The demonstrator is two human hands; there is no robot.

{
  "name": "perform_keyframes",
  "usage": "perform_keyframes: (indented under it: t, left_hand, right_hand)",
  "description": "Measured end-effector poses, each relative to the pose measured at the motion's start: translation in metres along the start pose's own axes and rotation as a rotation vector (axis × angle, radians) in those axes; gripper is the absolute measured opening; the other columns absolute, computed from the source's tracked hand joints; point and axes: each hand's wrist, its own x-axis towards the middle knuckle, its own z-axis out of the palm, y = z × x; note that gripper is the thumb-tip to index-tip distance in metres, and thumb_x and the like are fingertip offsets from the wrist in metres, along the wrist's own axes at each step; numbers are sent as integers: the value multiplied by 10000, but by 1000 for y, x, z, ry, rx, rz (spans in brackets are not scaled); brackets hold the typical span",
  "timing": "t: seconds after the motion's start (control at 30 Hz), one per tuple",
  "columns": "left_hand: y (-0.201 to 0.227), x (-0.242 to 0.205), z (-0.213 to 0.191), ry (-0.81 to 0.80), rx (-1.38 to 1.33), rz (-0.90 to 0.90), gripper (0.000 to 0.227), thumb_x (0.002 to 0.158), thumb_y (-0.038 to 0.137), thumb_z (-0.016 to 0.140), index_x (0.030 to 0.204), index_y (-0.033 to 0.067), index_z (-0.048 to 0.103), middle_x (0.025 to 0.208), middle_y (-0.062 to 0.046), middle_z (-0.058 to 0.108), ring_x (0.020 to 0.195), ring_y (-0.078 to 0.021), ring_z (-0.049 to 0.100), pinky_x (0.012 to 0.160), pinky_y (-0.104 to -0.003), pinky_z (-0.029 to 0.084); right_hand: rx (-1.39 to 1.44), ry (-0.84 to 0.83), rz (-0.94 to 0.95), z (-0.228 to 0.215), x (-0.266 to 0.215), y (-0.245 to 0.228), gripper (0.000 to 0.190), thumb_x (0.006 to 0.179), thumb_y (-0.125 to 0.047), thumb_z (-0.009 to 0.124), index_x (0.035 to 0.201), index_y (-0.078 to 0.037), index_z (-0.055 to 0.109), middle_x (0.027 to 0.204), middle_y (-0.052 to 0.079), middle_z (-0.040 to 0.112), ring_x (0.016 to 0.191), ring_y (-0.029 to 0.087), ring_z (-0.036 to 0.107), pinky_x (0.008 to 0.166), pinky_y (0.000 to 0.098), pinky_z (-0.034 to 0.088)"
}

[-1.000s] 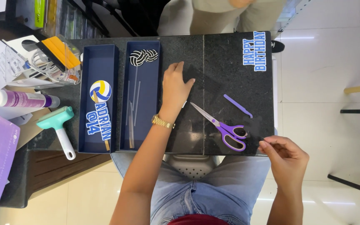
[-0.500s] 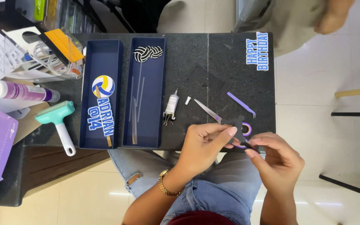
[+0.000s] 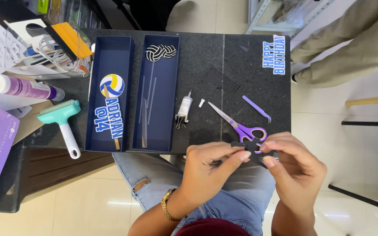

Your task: Assembling a black plastic grid structure by cutting pieces with scissors and applying glue for bonding.

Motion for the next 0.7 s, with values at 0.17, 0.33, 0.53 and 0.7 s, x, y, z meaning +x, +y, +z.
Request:
perform_keyframes:
  t: [0.17,0.33,0.53,0.7]
  left_hand:
    - [11,-7,-4,22,122,192,152,960,153,712,901,17,750,787,-62,728,629,-141,617,604,-257,504]
    - [17,-12,-8,37,111,228,92,960,91,713,942,2,727,807,-79,712,627,-162,609,609,-272,507]
    - [30,-18,-12,46,267,365,97,981,67,693,1042,-6,710,992,-112,766,771,-224,724,727,-313,584]
    - [36,-21,-11,39,375,446,120,1005,60,661,1090,-16,699,996,-104,757,792,-243,711,732,-339,572]
  right_hand:
    - [141,-145,16,5,9,-6,57,926,-68,675,973,-47,651,903,124,664,867,267,627,873,388,538]
    - [11,-57,-86,12,4,-9,227,881,-28,729,1069,-53,605,942,136,659,910,264,638,912,374,556]
    - [-343,5,-404,13,6,-17,87,869,-90,743,927,-46,694,1048,199,624,960,324,625,878,397,520]
    - [-413,15,-462,12,7,-21,44,885,-113,740,890,-80,711,1085,177,605,991,322,595,893,385,523]
